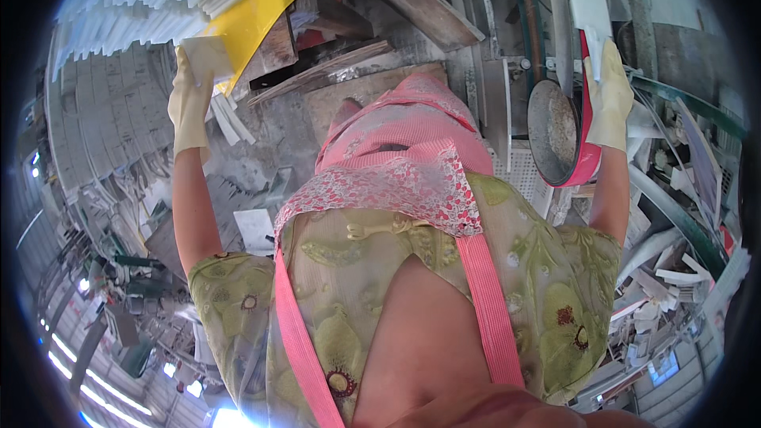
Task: The person repeatedly picks up small white rectangular tiles from a pile, places them on a yellow tray, and stacks them. The person also briefly inspects a tile and wipes a surface before continuing to stack tiles.
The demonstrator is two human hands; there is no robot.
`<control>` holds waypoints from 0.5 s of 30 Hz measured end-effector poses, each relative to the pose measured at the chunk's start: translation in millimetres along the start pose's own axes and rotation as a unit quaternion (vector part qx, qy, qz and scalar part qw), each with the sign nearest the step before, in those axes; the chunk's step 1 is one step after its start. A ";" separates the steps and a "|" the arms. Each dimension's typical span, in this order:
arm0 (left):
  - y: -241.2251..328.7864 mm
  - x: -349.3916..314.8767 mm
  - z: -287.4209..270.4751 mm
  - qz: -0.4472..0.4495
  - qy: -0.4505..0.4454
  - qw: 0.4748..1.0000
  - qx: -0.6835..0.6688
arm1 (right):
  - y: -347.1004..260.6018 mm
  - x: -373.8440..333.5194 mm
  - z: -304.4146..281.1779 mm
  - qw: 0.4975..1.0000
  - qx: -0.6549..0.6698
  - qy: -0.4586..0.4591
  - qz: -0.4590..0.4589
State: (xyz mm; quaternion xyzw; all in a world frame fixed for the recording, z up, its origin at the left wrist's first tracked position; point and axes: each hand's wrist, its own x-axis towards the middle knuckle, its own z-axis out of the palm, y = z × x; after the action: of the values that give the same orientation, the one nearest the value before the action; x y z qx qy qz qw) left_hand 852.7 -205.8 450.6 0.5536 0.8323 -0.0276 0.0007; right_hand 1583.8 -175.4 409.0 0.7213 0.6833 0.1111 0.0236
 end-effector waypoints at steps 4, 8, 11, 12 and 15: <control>-14.0 11.3 13.9 -0.051 -0.032 0.991 -0.116 | -30.0 25.4 -44.7 0.949 0.301 0.004 0.088; -6.9 11.5 -1.2 -0.045 -0.026 0.984 -0.170 | -157.9 35.1 -74.1 0.748 0.659 -0.004 0.072; 3.9 4.9 -16.4 -0.041 -0.050 0.940 -0.334 | -291.2 27.2 -92.0 0.644 0.756 -0.112 -0.031; 3.2 1.6 -20.4 -0.053 -0.072 0.936 -0.341 | -338.3 21.5 -96.8 0.551 0.819 -0.154 -0.053; -5.2 -8.1 -18.0 0.041 -0.065 0.879 -0.470 | -466.5 9.5 -108.0 0.419 0.885 -0.181 -0.093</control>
State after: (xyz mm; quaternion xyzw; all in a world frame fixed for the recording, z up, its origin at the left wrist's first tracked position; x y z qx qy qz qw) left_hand 851.6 -214.3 469.0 0.5188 0.7222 0.3307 0.3162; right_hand 1106.1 -148.3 428.8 0.2798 0.4477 -0.6908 -0.4940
